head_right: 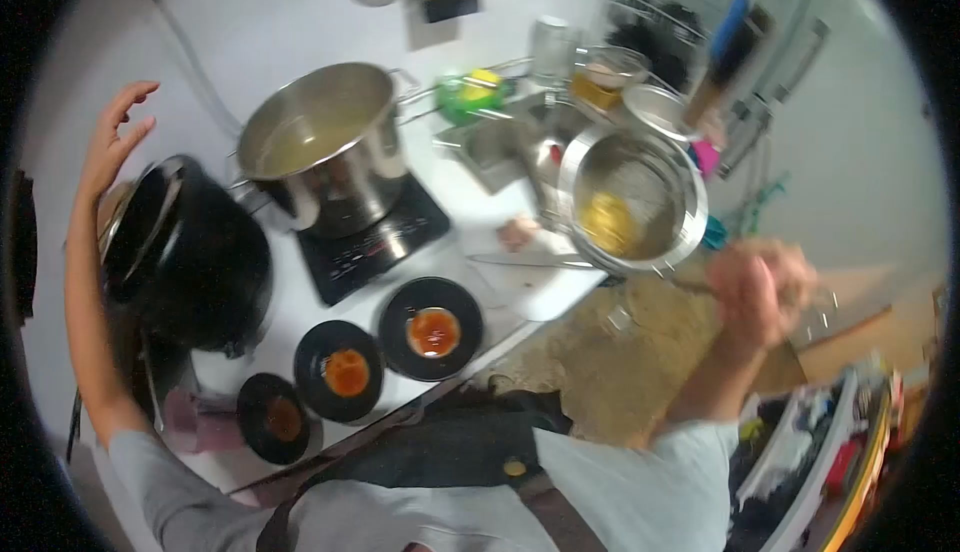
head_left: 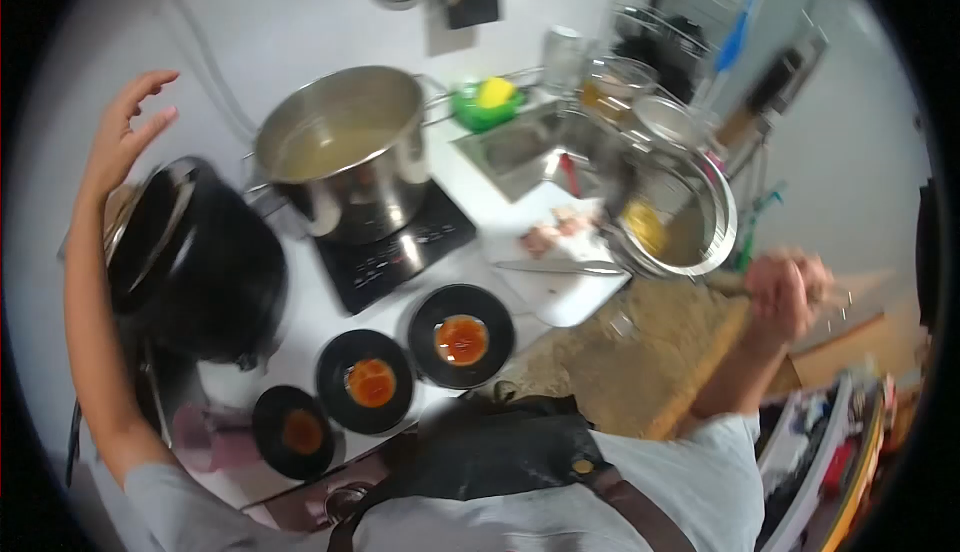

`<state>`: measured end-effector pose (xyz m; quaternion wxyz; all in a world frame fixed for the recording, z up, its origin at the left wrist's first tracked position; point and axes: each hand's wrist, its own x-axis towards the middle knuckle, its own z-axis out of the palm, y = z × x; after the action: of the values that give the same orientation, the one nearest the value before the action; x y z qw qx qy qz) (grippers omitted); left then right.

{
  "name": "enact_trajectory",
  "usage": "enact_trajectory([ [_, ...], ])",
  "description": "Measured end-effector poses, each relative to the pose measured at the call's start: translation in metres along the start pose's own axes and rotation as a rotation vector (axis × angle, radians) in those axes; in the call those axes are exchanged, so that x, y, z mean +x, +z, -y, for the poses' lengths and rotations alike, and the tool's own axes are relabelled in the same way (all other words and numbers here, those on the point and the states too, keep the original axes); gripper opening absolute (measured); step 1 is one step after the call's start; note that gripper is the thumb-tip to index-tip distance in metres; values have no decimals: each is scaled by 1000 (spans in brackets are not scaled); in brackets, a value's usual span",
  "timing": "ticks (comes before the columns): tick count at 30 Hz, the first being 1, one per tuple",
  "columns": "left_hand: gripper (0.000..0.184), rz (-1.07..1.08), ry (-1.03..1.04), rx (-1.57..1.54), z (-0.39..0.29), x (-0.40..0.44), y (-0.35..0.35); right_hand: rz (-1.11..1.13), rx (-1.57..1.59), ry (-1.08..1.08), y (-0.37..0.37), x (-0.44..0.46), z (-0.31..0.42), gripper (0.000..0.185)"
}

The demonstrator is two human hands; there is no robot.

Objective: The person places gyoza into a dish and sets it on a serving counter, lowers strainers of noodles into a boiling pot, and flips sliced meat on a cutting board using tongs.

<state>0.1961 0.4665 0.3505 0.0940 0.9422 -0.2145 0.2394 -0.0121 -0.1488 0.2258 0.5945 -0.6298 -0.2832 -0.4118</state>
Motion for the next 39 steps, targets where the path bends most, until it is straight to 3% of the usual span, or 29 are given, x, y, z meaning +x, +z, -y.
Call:
enact_trajectory([
  [3,98,19,342,-375,-118,23,46,193,202,-81,25,40,-10,33],
  [5,123,12,507,-692,-183,36,83,142,266,-61,46,53,-19,34],
  [7,131,46,762,-1109,-228,52,116,171,266,-81,62,62,-34,35],
  [8,126,117,734,-1309,-242,60,117,157,256,-75,75,65,-36,36],
  [10,93,135,418,-1730,-255,101,118,120,268,-52,97,70,-39,38],
  [11,69,71,117,-1927,-259,125,115,119,324,25,102,72,-42,37],
  [12,52,101,-8,-1926,-278,122,96,136,301,80,105,74,-43,37],
  [14,97,286,545,-1448,-244,174,153,149,334,173,113,76,-49,37],
  [15,65,253,424,-1383,-267,178,156,142,389,212,119,76,-53,37],
  [17,43,475,436,-1298,-285,166,151,163,438,304,128,76,-59,36],
  [20,32,459,436,-1407,-262,199,175,173,550,384,127,80,-73,36],
  [21,15,310,362,-1413,-253,189,153,192,530,346,125,82,-79,36],
  [22,14,186,479,-1561,-245,194,147,209,510,310,124,84,-84,35],
  [23,17,0,346,-1611,-238,197,134,205,524,314,125,85,-88,35],
  [24,21,-45,417,-1668,-229,198,119,230,439,304,126,85,-91,35],
  [25,21,-90,301,-1685,-232,187,100,258,352,293,127,87,-94,35],
  [29,19,-488,140,-1548,-197,180,71,279,343,355,133,87,-121,33],
  [32,16,-656,204,-1522,-190,145,39,232,382,371,127,92,-134,33],
  [34,11,-915,127,-1426,-194,123,27,162,440,321,121,98,-137,31],
  [35,11,-928,121,-1408,-167,119,27,132,491,293,118,101,-138,29],
  [36,30,-909,203,-1239,-124,112,33,107,422,266,112,105,-138,28],
  [38,32,-891,165,-1086,-103,90,56,88,416,209,104,118,-135,31],
  [39,16,-895,54,-1103,-113,73,72,73,466,224,104,123,-129,32],
])
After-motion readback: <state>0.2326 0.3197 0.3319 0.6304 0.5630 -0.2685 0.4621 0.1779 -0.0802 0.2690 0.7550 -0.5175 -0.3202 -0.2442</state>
